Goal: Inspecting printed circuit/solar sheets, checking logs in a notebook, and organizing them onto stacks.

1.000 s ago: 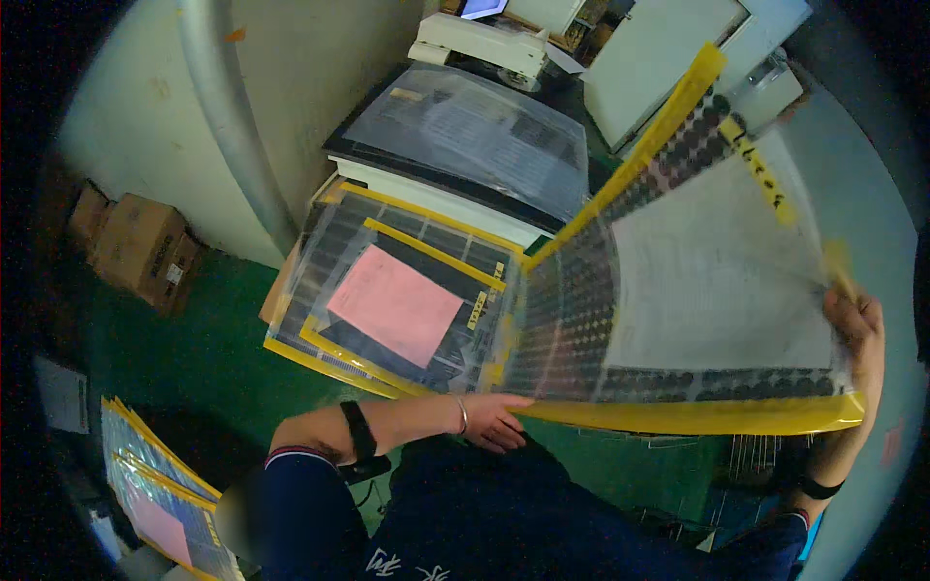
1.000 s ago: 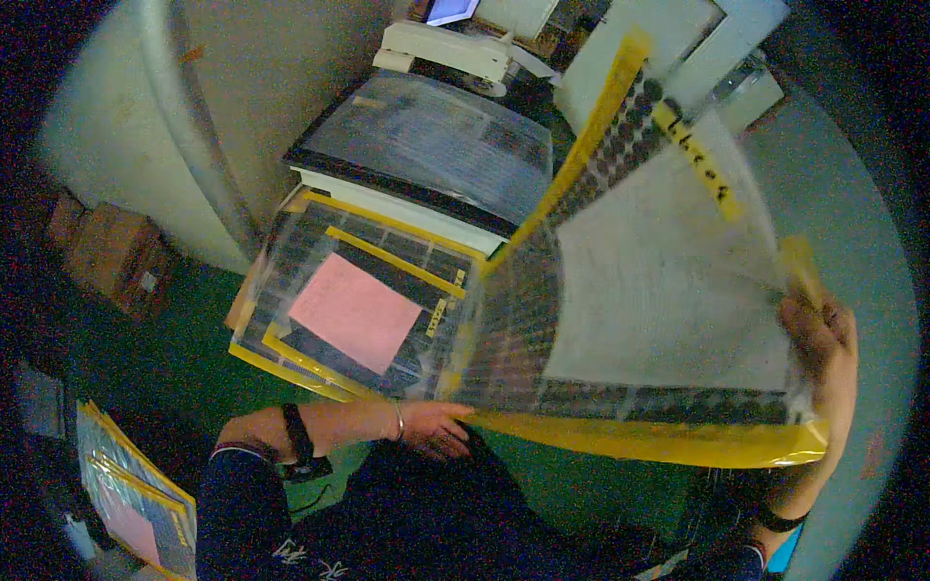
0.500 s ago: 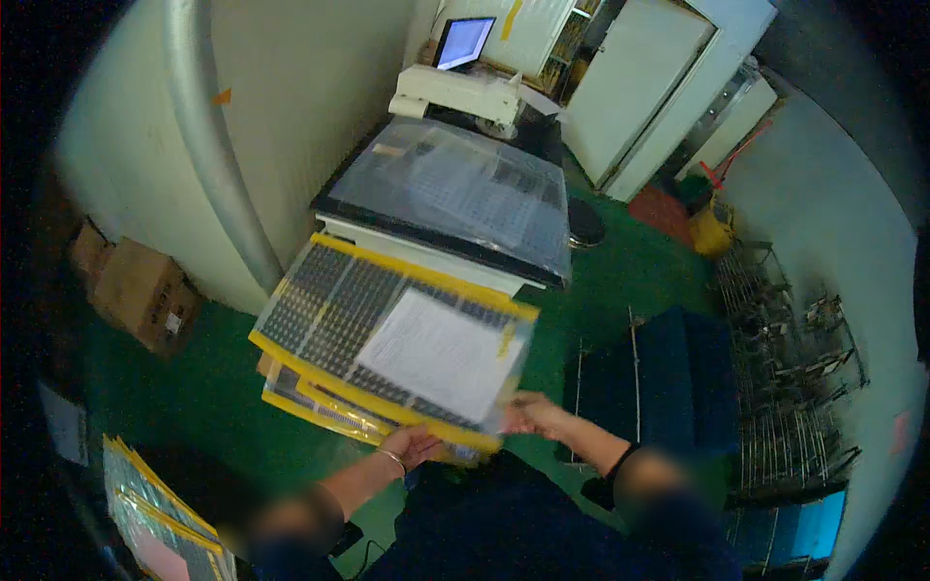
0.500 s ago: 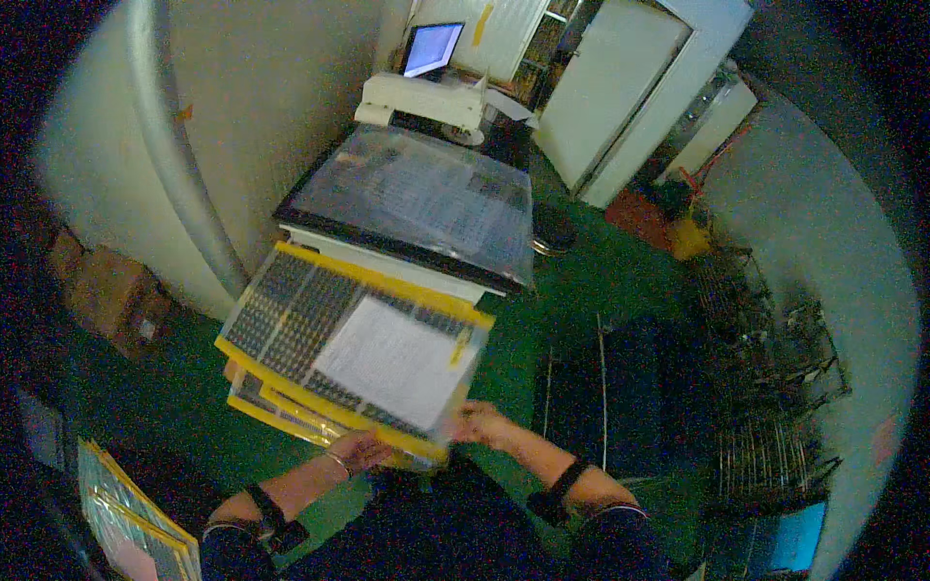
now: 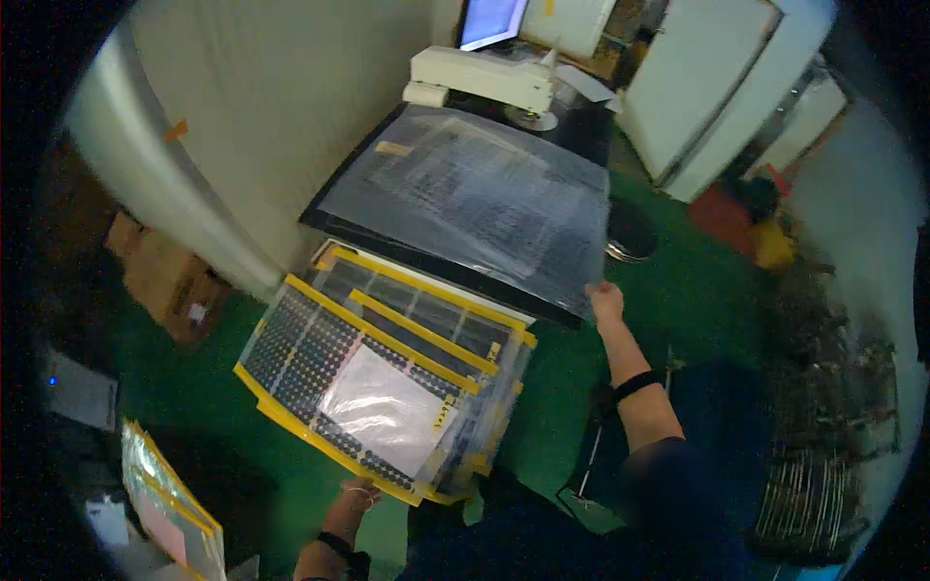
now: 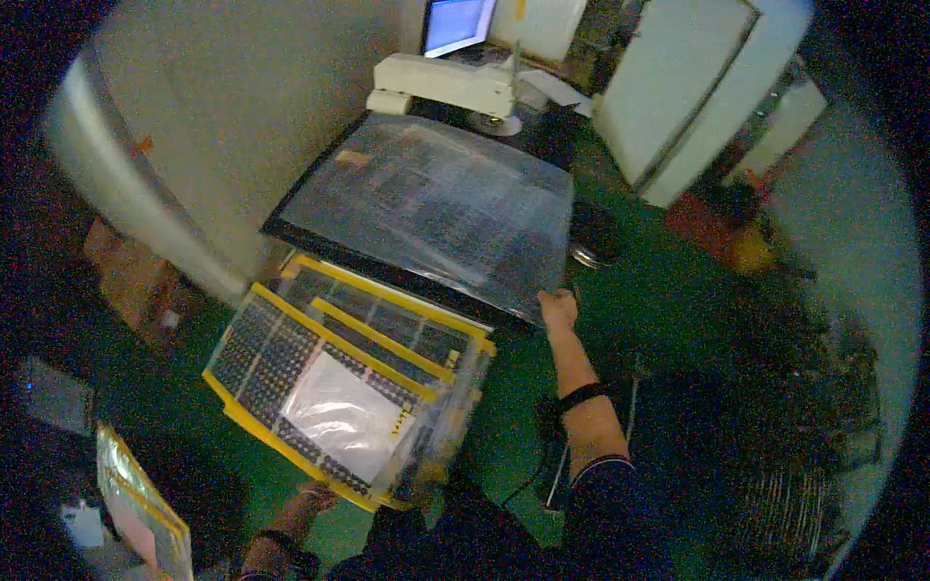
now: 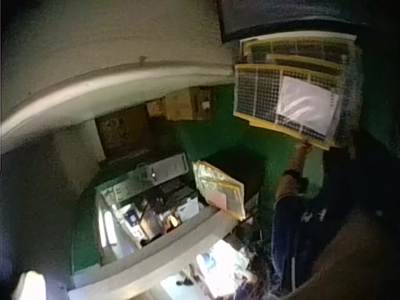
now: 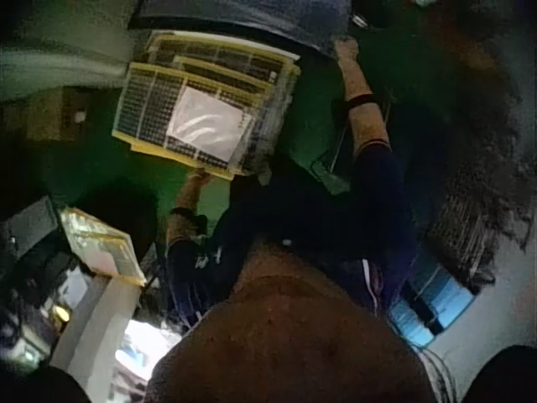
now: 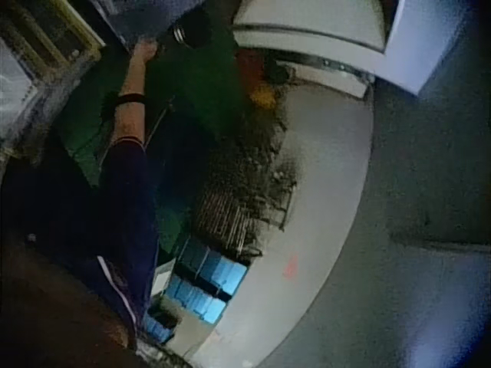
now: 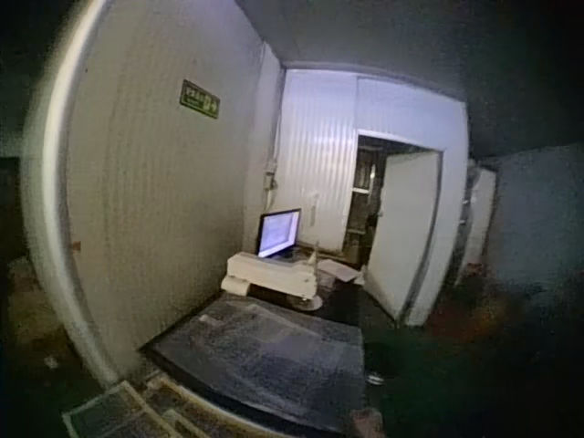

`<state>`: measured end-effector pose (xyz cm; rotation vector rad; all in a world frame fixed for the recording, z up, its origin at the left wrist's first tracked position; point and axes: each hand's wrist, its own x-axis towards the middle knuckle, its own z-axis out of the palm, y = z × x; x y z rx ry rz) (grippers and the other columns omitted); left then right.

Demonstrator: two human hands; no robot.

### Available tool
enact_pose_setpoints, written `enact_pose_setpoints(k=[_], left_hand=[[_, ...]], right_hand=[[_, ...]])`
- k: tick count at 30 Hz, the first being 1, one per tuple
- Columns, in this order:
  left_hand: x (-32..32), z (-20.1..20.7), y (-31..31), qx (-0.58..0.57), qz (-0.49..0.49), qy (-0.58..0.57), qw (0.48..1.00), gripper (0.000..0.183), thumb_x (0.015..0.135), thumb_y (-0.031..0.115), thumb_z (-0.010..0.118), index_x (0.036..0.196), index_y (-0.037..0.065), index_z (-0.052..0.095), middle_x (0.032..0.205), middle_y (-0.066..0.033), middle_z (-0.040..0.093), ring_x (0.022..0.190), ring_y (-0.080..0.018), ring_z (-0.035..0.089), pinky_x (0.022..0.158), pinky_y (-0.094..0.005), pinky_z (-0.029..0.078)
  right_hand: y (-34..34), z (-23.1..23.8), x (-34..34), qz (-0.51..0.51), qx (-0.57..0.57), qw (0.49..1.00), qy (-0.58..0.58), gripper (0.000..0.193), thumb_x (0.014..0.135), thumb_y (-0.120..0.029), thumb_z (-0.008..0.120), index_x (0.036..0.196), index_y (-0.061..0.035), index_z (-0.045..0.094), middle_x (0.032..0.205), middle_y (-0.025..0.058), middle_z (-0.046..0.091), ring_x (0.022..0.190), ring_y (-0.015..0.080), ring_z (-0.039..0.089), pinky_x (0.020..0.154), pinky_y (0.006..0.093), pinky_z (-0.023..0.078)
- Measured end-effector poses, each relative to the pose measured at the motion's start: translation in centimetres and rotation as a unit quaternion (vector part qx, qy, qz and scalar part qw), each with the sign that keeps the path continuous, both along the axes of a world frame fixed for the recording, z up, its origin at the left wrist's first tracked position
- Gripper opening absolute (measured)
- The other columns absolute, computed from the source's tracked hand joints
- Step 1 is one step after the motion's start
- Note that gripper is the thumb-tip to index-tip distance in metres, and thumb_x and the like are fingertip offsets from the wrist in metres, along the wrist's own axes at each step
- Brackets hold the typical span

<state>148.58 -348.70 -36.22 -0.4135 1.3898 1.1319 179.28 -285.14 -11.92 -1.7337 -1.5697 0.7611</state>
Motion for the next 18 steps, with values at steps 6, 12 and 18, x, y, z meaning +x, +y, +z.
enact_pose_setpoints(k=[6, 12, 18], left_hand=[[5.6, 13.9, 12.0, -0.078, 0.067, -0.014, 0.995, 0.028, 0.079, 0.014, 0.054, 0.102, 0.0, 0.05, 0.092, -0.0156, 0.058, 0.077, -0.0298, 0.06, 0.059, -0.0384, 0.05], [6.6, 18.7, 16.6, -0.048, 0.055, 0.124, 0.99, 0.023, 0.078, 0.014, 0.056, 0.096, 0.002, 0.052, 0.082, -0.0133, 0.059, 0.071, -0.024, 0.06, 0.054, -0.0329, 0.05], [8.8, 21.1, 14.6, -0.02, 0.123, 0.1, 0.987, 0.021, 0.081, 0.016, 0.052, 0.099, 0.005, 0.052, 0.081, -0.0108, 0.058, 0.07, -0.021, 0.059, 0.06, -0.0334, 0.05]], right_hand=[[2.7, -0.3, -1.3, 0.073, -0.148, 0.986, -0.029, 0.071, 0.055, -0.033, 0.076, 0.108, 0.0049, 0.046, 0.11, 0.024, 0.048, 0.097, 0.0328, 0.05, 0.08, 0.038, 0.041], [2.2, 2.6, -2.9, -0.048, -0.12, 0.971, -0.203, 0.081, 0.052, -0.041, 0.075, 0.113, 0.0002, 0.043, 0.12, 0.0269, 0.035, 0.108, 0.0391, 0.039, 0.088, 0.043, 0.038], [-0.7, 7.9, -6.1, 0.132, -0.167, 0.928, -0.307, 0.078, 0.057, -0.051, 0.067, 0.115, -0.0035, 0.046, 0.119, 0.0181, 0.044, 0.105, 0.0308, 0.046, 0.09, 0.0392, 0.036]])
